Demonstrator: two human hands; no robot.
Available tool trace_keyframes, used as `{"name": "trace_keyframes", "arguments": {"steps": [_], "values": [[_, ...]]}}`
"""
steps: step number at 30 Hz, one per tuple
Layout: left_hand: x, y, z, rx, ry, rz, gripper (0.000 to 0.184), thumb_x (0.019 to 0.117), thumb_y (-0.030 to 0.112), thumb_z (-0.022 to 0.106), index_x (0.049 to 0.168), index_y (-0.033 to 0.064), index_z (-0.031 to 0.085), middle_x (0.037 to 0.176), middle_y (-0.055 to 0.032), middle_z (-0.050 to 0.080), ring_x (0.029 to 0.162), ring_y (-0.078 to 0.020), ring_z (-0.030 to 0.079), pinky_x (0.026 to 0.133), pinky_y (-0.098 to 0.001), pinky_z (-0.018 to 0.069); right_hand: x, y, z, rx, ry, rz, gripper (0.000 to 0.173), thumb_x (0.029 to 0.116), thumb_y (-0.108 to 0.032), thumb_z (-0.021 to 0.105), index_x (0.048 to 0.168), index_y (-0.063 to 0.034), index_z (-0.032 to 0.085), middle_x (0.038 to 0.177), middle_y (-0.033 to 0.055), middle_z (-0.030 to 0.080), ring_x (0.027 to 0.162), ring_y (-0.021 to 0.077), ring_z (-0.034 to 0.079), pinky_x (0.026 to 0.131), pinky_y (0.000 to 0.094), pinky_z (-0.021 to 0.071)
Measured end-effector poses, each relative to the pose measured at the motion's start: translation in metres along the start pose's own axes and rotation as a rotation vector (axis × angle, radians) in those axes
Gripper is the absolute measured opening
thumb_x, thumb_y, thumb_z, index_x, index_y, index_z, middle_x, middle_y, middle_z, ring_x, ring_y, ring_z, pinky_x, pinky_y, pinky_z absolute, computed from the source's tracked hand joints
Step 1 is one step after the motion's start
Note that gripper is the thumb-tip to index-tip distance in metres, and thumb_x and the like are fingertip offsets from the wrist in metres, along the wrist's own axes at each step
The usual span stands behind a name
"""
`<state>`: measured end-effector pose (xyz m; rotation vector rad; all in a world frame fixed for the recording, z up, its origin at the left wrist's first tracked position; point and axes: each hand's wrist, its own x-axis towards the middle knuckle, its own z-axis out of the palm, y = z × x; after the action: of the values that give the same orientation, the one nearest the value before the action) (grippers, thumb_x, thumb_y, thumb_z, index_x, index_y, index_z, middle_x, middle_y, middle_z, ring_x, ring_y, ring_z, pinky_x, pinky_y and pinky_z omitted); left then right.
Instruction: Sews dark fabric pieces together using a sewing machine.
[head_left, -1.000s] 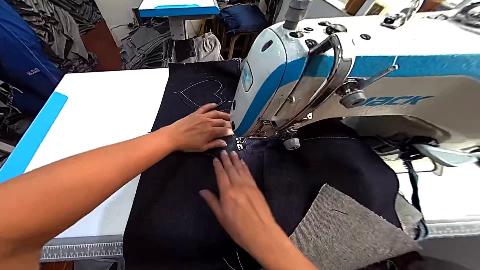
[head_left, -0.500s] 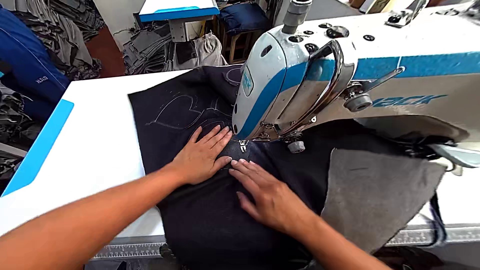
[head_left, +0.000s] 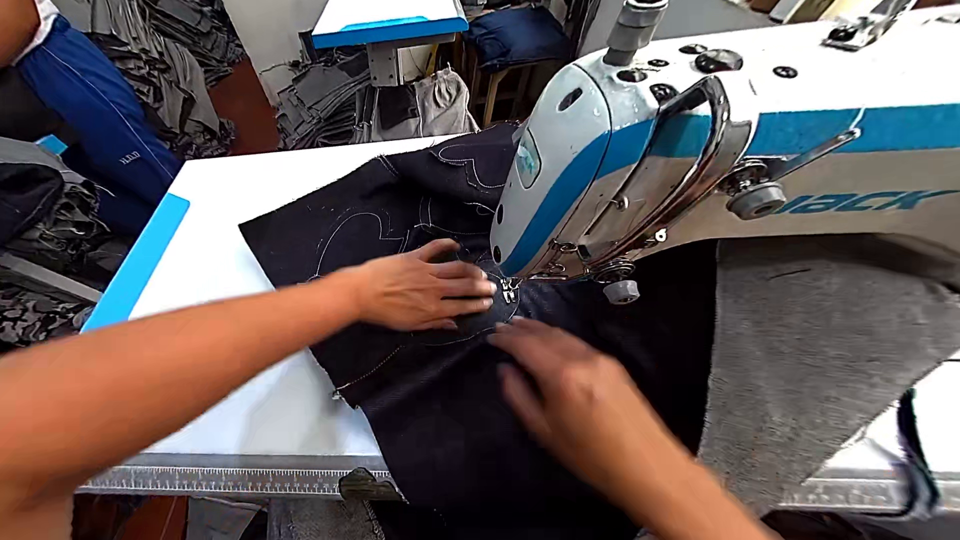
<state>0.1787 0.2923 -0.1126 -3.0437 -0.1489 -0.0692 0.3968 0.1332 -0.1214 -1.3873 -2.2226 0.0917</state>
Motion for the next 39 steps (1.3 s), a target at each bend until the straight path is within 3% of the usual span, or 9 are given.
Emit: {"name": "trace_keyframes", "arguments": {"steps": [2, 4, 6, 14, 20, 24, 27, 31, 39], "values": [[0.004, -0.029, 0.011, -0.074, -0.024, 0.22, 0.051, 0.1085, 0.035, 0.036, 0.152, 0.0141, 0.051, 0.16, -0.006, 0.045, 0.152, -0.0261, 0.035, 0.125, -0.0577, 0.0173, 0.0, -0.038, 0.031, 0.053, 0.067, 0.125, 0.046, 0.0996, -0.035, 0.059, 0.13, -0.0008, 0.066, 0.136, 0.0159, 0.066, 0.134, 0.0328, 0.058, 0.113, 0.0518, 0.0448], [0.002, -0.034, 0.024, -0.147, -0.024, 0.237, 0.057, 0.1094, 0.039, 0.024, 0.157, 0.0124, 0.043, 0.164, -0.0075, 0.039, 0.155, -0.0257, 0.03, 0.126, -0.0535, 0.0165, -0.004, -0.047, 0.065, 0.024, 0.106, 0.142, 0.06, 0.1018, -0.044, 0.054, 0.139, 0.0023, 0.06, 0.145, 0.0187, 0.059, 0.14, 0.0341, 0.052, 0.118, 0.0521, 0.0381], [-0.002, -0.029, 0.03, -0.176, 0.013, 0.176, 0.06, 0.1106, 0.043, 0.019, 0.157, 0.0119, 0.042, 0.164, -0.0076, 0.038, 0.155, -0.0237, 0.029, 0.127, -0.0505, 0.0182, -0.013, -0.038, 0.076, -0.069, 0.151, 0.075, 0.055, 0.1021, -0.042, 0.051, 0.135, 0.0009, 0.064, 0.144, 0.0167, 0.06, 0.139, 0.0315, 0.053, 0.117, 0.0492, 0.0411], [-0.006, 0.043, 0.034, -0.152, 0.108, -0.257, 0.063, 0.1089, 0.044, 0.028, 0.156, 0.0053, 0.042, 0.164, -0.011, 0.038, 0.154, -0.0258, 0.031, 0.125, -0.0527, 0.0229, -0.026, 0.044, 0.035, 0.047, 0.076, -0.309, 0.036, 0.0961, -0.021, 0.049, 0.118, -0.008, 0.073, 0.133, 0.0057, 0.07, 0.129, 0.02, 0.062, 0.108, 0.0387, 0.0502], [0.017, 0.103, 0.029, -0.177, 0.087, -0.72, 0.07, 0.1081, 0.051, 0.029, 0.159, 0.0026, 0.034, 0.167, -0.0135, 0.03, 0.157, -0.0313, 0.021, 0.124, -0.0611, 0.0151, 0.01, 0.127, 0.005, 0.11, -0.12, -0.634, 0.036, 0.0957, -0.013, 0.044, 0.116, -0.0105, 0.075, 0.131, 0.0012, 0.071, 0.131, 0.0185, 0.061, 0.111, 0.0377, 0.0467], [0.037, 0.122, 0.026, -0.194, 0.057, -0.896, 0.073, 0.1088, 0.052, 0.028, 0.161, 0.0008, 0.027, 0.169, -0.0171, 0.022, 0.158, -0.0358, 0.014, 0.123, -0.0654, 0.0091, 0.02, 0.106, -0.021, -0.013, -0.112, -0.492, 0.029, 0.0898, -0.01, 0.05, 0.1, -0.008, 0.077, 0.112, 0.0043, 0.077, 0.115, 0.024, 0.071, 0.102, 0.0437, 0.0543], [0.04, 0.127, 0.017, -0.29, 0.014, -0.911, 0.07, 0.1096, 0.048, 0.032, 0.162, 0.0029, 0.024, 0.17, -0.0181, 0.017, 0.159, -0.0379, 0.008, 0.123, -0.0665, 0.0061, -0.01, 0.051, -0.01, -0.04, 0.004, -0.222, 0.029, 0.092, -0.013, 0.051, 0.104, -0.0034, 0.075, 0.113, 0.0116, 0.075, 0.111, 0.0308, 0.071, 0.091, 0.0499, 0.0584], [0.025, 0.126, 0.02, -0.219, -0.003, -0.779, 0.065, 0.1092, 0.047, 0.032, 0.162, 0.0097, 0.029, 0.17, -0.0154, 0.021, 0.158, -0.037, 0.013, 0.123, -0.0649, 0.0122, -0.052, 0.023, 0.038, 0.001, 0.166, -0.074, 0.034, 0.1023, -0.02, 0.049, 0.12, -0.004, 0.073, 0.129, 0.0089, 0.072, 0.128, 0.0267, 0.064, 0.107, 0.0405, 0.0525], [0.025, 0.131, 0.02, -0.194, -0.025, -0.793, 0.063, 0.1096, 0.047, 0.028, 0.163, 0.0128, 0.029, 0.171, -0.0128, 0.02, 0.159, -0.0352, 0.011, 0.123, -0.0647, 0.0093, -0.058, 0.03, 0.035, 0.024, 0.173, -0.065, 0.033, 0.1032, -0.024, 0.05, 0.115, -0.0071, 0.076, 0.127, 0.0059, 0.073, 0.126, 0.0227, 0.065, 0.106, 0.0347, 0.0531]]}}
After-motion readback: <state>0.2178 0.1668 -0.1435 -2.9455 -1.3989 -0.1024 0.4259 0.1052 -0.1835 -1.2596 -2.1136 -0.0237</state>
